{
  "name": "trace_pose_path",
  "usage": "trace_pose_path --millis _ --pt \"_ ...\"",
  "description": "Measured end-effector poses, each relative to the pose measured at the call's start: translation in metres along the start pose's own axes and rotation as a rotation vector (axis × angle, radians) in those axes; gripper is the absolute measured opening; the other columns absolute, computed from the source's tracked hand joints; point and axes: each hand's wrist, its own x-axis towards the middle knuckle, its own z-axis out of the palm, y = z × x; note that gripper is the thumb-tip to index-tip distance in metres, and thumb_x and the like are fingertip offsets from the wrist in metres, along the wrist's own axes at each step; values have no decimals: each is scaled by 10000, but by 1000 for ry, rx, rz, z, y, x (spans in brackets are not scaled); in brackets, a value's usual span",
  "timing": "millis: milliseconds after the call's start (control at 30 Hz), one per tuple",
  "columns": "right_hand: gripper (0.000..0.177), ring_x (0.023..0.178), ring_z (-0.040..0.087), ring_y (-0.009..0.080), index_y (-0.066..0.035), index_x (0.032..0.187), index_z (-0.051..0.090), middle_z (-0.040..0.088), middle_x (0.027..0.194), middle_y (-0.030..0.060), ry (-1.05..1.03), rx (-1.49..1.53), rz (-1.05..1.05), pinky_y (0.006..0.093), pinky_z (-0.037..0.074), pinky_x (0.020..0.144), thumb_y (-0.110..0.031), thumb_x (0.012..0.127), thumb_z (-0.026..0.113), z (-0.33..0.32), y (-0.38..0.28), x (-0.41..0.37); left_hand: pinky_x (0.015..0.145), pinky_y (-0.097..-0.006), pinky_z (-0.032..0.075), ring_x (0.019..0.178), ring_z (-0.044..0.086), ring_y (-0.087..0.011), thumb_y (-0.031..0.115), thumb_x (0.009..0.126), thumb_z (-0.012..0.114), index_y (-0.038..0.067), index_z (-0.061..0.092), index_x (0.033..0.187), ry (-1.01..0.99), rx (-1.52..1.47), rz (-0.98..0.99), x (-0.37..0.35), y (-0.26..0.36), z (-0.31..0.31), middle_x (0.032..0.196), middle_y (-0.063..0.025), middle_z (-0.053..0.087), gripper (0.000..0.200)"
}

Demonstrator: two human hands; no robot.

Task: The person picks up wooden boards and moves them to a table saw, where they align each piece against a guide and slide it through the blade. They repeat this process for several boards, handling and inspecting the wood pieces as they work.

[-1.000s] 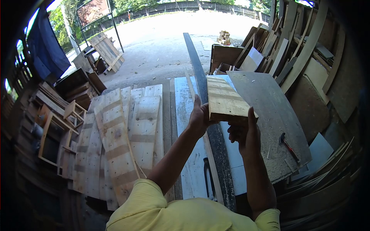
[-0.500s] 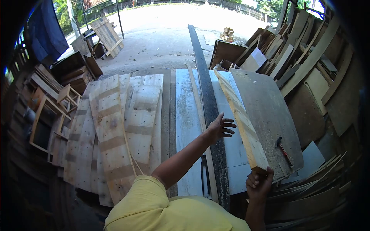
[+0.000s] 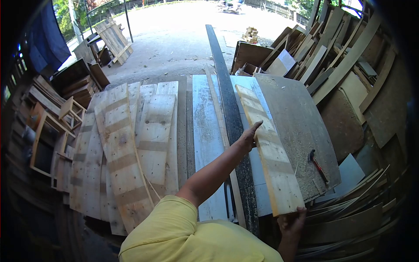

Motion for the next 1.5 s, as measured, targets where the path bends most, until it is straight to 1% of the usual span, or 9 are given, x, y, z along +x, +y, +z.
trace_pose_path --millis 67,167,333,533,767,1233,1333,1400,1500 --pt "548 521 623 215 41 1235 486 654 769 156 108 -84 -29 314 499 397 -355 862 552 3 4 -5 858 -478 577 1085 624 -367 107 892 645 -46 406 1330 -29 -64 24 32 -26 -29 1274 -239 540 522" --pt "559 584 643 230 34 1285 451 662 865 158 273 -68 -122 300 484 359 -272 828 553 10 8 -9 850 -464 587 1077 631 -350 54 918 574 -61 367 1340 -66 -106 93 -3 -11 -5 1238 -249 557 484" --pt "393 707 667 205 -4 1103 601 667 906 105 -36 -586 -223 319 552 545 -326 883 661 -60 4 -9 870 -446 560 1024 625 -302 88 848 646 14 364 1309 -286 7 283 -24 61 56 1179 -183 559 546" --pt "345 747 644 143 -19 1082 629 663 932 68 373 -784 -480 241 532 641 -326 927 643 -39 -30 -25 812 -358 564 1001 644 -206 223 961 585 31 464 1269 -582 209 651 -95 152 191 1152 -130 608 382" --pt "505 1208 523 213 -31 1315 530 548 1316 95 597 -1248 -1033 360 404 1017 -408 978 531 -28 -94 -57 913 -302 469 1098 546 -178 169 958 590 1 429 1272 -719 189 902 -150 43 280 1165 -134 590 391" --pt "546 1236 477 314 45 1317 501 516 1310 216 1220 -1348 -655 380 341 1077 -403 1007 471 -252 -43 -258 1057 -342 355 1289 417 -185 166 998 528 25 226 1460 -768 440 332 -252 -179 214 1379 -143 455 569" --pt "466 1002 569 268 39 1052 627 622 1065 179 1252 -1393 -736 377 438 906 -412 979 533 -249 -34 -283 1063 -377 368 1283 475 -256 255 1012 493 18 215 1462 -753 748 103 -255 -210 178 1356 -200 500 579" --pt "489 740 514 215 8 746 571 607 763 122 1041 -1584 -337 394 421 701 -446 917 628 -256 -43 -298 979 -412 450 1132 599 -329 380 1018 435 18 354 1413 -754 1176 -6 -247 -233 156 1193 -237 610 542" --pt "579 590 401 232 10 629 453 493 580 136 907 -1605 -282 421 346 586 -466 858 692 -295 -29 -308 866 -450 505 942 654 -389 435 996 442 33 549 1268 -885 1523 -282 -233 -249 142 1020 -239 665 497"
